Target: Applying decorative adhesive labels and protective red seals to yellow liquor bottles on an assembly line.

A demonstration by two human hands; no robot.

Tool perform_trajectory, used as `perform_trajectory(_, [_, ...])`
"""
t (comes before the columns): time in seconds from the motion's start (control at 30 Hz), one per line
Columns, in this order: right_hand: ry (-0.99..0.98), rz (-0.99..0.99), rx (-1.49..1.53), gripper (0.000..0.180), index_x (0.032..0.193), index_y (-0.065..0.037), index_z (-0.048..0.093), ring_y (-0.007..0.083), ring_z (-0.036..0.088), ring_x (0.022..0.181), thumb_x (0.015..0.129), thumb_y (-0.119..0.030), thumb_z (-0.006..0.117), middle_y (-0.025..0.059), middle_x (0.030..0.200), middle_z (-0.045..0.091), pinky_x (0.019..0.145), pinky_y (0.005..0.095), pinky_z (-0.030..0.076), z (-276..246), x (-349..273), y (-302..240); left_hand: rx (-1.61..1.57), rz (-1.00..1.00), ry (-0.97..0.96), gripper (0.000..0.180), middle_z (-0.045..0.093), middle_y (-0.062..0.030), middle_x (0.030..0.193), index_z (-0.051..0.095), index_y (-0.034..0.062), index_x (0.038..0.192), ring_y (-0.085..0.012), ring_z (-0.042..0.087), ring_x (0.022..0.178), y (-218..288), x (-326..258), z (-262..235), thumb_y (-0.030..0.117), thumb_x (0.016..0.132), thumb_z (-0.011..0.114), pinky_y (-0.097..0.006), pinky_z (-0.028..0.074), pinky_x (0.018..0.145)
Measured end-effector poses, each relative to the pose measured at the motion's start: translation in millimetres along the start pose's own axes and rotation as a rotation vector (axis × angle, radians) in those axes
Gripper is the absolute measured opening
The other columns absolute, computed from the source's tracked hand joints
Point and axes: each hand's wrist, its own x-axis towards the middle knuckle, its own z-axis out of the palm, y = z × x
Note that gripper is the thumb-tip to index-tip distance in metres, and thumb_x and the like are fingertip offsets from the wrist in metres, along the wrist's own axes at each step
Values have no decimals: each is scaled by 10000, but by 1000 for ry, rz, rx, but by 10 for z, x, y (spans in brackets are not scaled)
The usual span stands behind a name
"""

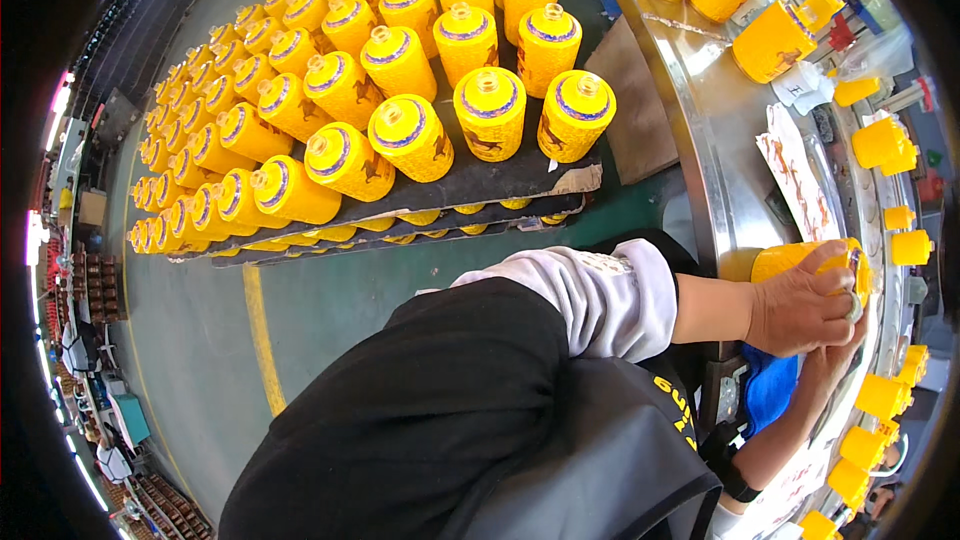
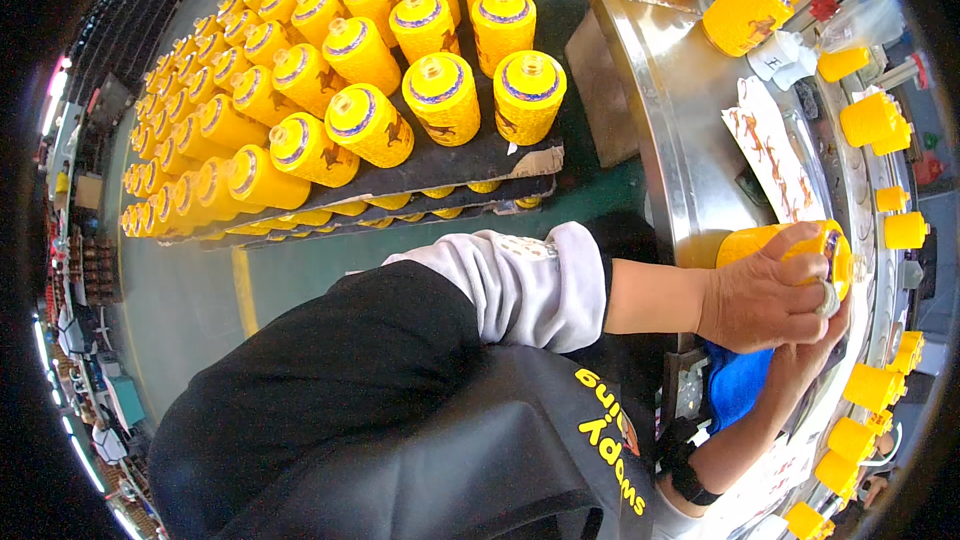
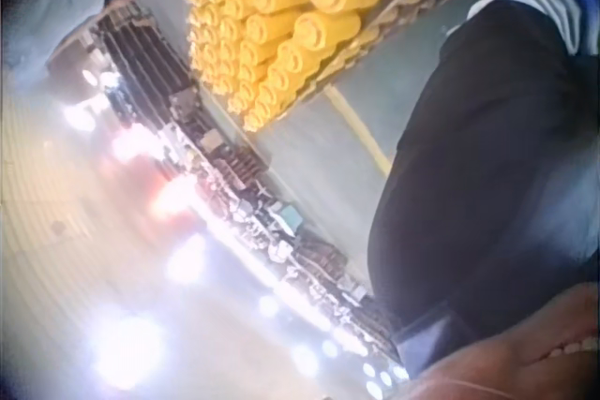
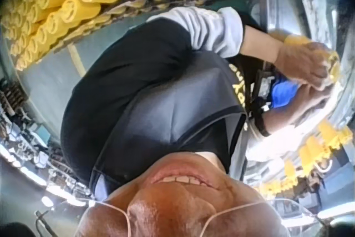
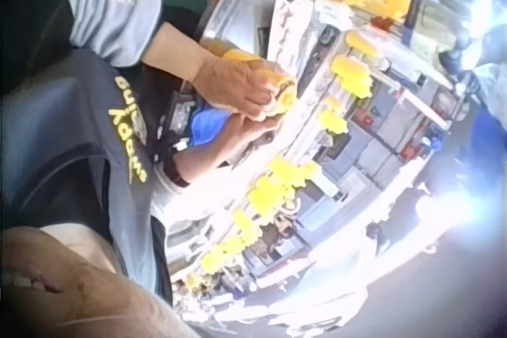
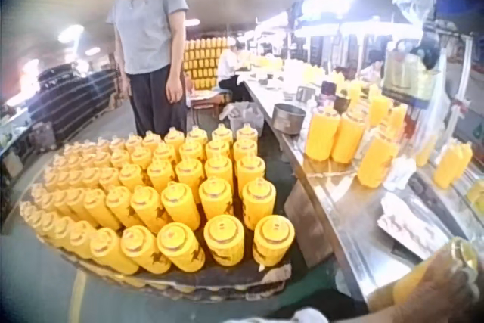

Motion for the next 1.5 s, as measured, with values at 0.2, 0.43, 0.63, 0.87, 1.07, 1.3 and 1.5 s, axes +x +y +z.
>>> perform_trajectory(0.2, [42, -23, -50, 715, 1467, -60, 273, 256, 416, 1314, 904, -270, 660, 135, 1435, 407, 1088, 387, 334, 34, 24, 11, 77, 23, -30, 215, 537, -26, 857, 499, 156, 831, -277, 486, 1026, 82, 86, -111, 153, 697, 667, -596, 245, 1064])
perform_trajectory(0.43, [35, 74, 189, 644, 1486, -60, 219, 229, 485, 1237, 950, -69, 576, 160, 1410, 412, 1035, 342, 407, 70, 46, 95, 133, -20, -39, 270, 538, -48, 897, 511, 129, 884, -285, 483, 1023, 33, 125, -261, 146, 669, 675, -557, 275, 1057])
perform_trajectory(0.63, [68, 130, 144, 635, 1487, -67, 222, 232, 482, 1239, 957, -81, 572, 164, 1402, 415, 1036, 343, 404, 83, 10, 5, 91, -38, -25, 304, 541, -67, 918, 513, 117, 882, -305, 490, 1059, -99, 120, -272, 170, 643, 692, -564, 277, 1053])
perform_trajectory(0.87, [73, 175, 60, 638, 1484, -73, 236, 201, 526, 1163, 954, -109, 589, 145, 1327, 474, 998, 310, 433, 67, -19, -64, 70, -34, -14, 272, 546, -52, 911, 521, 140, 877, -289, 497, 1033, -114, 114, -200, 194, 685, 706, -577, 273, 1041])
perform_trajectory(1.07, [34, 249, 112, 629, 1481, -80, 241, 260, 440, 1287, 956, -138, 583, 169, 1428, 380, 1075, 375, 386, 45, -18, -90, 35, -17, -22, 297, 533, -48, 888, 503, 136, 875, -283, 488, 1013, -130, 108, -212, 197, 684, 721, -572, 293, 1017])
perform_trajectory(1.3, [67, 158, 82, 653, 1486, -79, 235, 252, 420, 1306, 949, -159, 597, 166, 1445, 375, 1095, 377, 347, 64, -24, -97, -33, -7, -21, 295, 518, -61, 898, 492, 127, 862, -298, 481, 1024, -64, 114, -181, 177, 674, 713, -569, 316, 1006])
perform_trajectory(1.5, [47, 81, 17, 693, 1494, -75, 216, 254, 400, 1321, 938, -179, 617, 151, 1470, 348, 1096, 380, 328, 43, -40, -99, -130, -28, -86, 276, 513, -76, 904, 506, 123, 896, -318, 475, 1059, -37, 85, -165, 148, 697, 696, -580, 303, 1042])
